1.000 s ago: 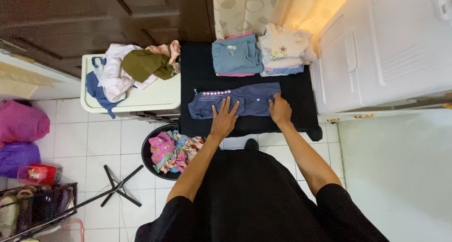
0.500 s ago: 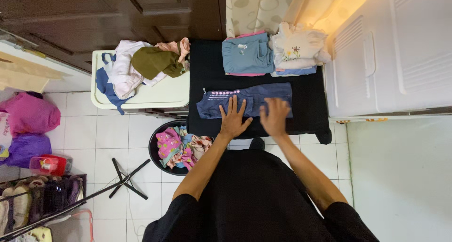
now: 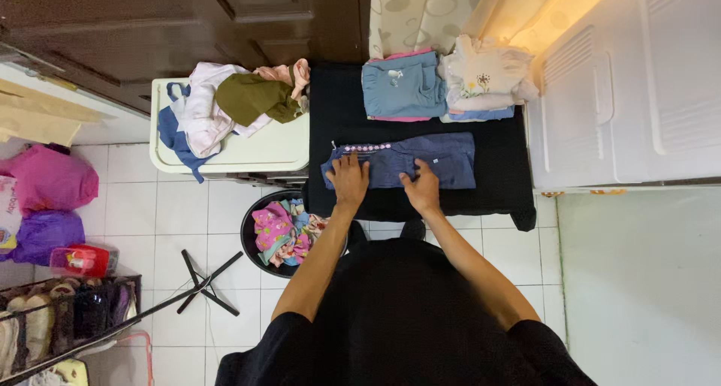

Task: The person folds several pieces of clothing one by one on a black surface. They smooth and align each item before folding it into a compact rectangle and stacking it with previously folded clothes.

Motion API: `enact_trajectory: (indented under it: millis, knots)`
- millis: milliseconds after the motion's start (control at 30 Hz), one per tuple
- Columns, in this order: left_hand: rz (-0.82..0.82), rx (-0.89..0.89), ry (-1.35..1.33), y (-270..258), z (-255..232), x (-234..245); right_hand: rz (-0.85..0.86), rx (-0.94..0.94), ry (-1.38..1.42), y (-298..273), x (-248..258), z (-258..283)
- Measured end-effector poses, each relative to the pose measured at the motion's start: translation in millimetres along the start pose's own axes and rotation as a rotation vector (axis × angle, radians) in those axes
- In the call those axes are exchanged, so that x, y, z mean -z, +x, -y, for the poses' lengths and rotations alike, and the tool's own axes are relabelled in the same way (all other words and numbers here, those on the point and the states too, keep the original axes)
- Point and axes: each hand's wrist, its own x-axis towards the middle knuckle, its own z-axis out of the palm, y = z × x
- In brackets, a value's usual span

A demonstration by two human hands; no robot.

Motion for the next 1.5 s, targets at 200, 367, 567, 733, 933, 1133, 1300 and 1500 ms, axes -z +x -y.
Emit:
enact_trajectory:
  millis: [200,367,567,733,933,1133,1300,1500]
  knots:
    - [0.026,-0.069,-0.014,-1.8,16.9,-5.7,-0.031,0.130,0.051,3.8,-5.8,-1.6]
    - [0.018,-0.090,0.005,-1.6,24.6,-11.8,-0.049,0.215,0.058,0.4,-5.9,8.0]
    - [-0.140,-0.018,0.018,-8.0,22.9,12.4,-0.068,0.293,-0.111,-4.9,-2.4,20.9]
    - [-0.118,0.229,-0.036,-3.8,34.5,40.6,-0.014,0.472,-0.392,-15.2,-4.9,36.7]
    - [0.127,0.303,0.011,9.0,40.9,38.5,0.258,0.421,-0.616,-16.8,-28.8,32.1]
    - [0.168,0.298,-0.173,12.7,52.6,23.1,0.288,0.402,-0.667,-16.7,-34.0,22.7]
    - [0.142,0.346,-0.390,14.5,64.8,20.6,0.298,0.387,-0.670,-16.9,-33.1,28.2]
    - [0.247,0.380,-0.545,14.1,55.8,40.5,0.326,0.355,-0.655,-15.5,-28.8,31.9]
